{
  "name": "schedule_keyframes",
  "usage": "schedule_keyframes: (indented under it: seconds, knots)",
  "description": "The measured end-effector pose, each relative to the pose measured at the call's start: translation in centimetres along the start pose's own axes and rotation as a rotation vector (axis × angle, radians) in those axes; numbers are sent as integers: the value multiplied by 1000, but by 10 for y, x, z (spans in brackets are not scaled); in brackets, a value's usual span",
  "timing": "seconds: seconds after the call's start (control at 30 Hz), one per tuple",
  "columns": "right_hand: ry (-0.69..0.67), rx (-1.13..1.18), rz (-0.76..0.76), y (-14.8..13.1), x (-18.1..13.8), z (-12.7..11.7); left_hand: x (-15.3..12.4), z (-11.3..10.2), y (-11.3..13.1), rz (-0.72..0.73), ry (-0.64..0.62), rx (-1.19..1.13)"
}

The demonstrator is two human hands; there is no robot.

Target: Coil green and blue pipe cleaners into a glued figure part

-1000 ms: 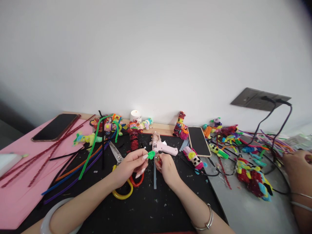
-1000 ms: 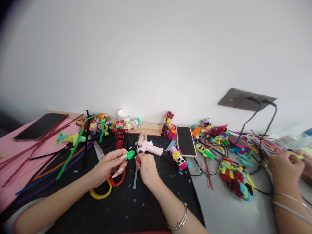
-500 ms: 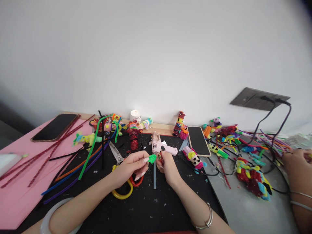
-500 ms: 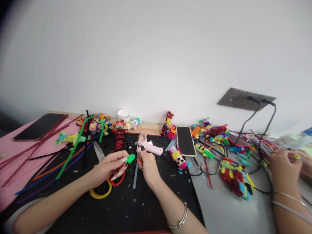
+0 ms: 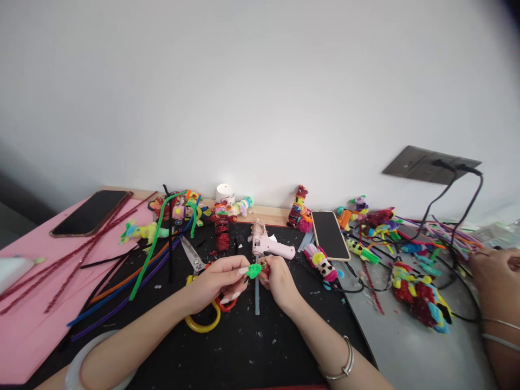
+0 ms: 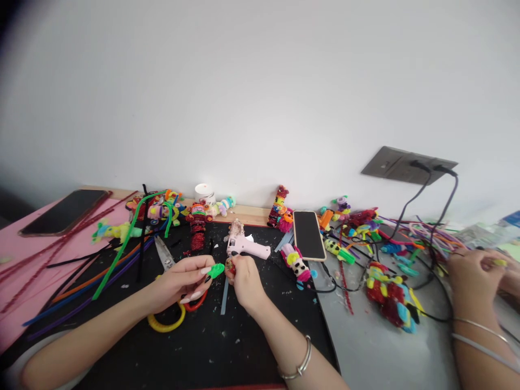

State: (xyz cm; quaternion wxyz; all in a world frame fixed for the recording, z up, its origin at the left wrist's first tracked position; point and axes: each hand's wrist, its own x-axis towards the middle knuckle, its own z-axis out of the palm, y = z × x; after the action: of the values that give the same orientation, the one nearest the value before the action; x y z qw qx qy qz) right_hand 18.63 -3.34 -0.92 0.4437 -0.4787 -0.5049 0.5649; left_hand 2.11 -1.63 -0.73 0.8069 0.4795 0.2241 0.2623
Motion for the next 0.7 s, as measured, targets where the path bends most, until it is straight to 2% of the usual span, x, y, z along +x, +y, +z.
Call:
schedule_keyframes:
  seconds: [0.37, 0.7]
  knots:
    - [-71, 110, 18, 15, 5, -5, -1, 2, 2, -8, 17, -36]
    - [-73, 25, 43, 2, 1, -3, 0, 2, 2, -18, 9, -37]
